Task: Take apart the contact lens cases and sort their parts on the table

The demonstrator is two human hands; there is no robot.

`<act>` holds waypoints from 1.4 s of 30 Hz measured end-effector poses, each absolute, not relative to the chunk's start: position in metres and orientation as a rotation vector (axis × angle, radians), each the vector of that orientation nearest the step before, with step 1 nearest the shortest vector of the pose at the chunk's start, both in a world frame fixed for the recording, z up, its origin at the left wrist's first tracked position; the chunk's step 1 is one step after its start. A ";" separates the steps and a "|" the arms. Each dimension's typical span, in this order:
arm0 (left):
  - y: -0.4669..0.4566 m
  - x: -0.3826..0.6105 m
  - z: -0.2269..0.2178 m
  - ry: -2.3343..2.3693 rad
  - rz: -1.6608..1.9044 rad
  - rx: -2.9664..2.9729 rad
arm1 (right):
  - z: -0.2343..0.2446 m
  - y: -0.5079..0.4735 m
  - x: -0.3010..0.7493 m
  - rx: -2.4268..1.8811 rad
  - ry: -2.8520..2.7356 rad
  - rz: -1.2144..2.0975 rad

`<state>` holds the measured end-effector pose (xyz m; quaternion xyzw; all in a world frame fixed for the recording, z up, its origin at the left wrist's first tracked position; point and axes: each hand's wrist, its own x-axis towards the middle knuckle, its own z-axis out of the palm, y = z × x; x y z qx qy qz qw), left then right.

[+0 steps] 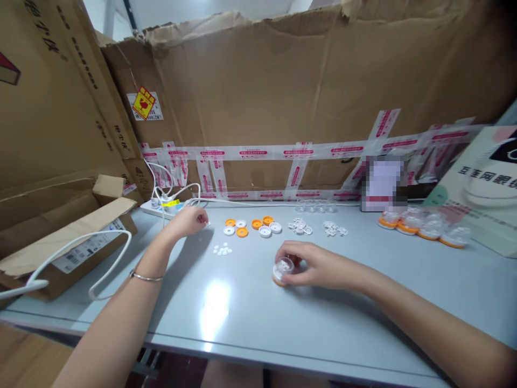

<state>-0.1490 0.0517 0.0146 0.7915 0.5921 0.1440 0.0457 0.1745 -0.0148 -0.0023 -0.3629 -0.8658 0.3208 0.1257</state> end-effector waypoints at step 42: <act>-0.011 -0.030 -0.024 1.169 0.502 2.366 | -0.043 -0.006 0.152 -1.161 -2.023 1.105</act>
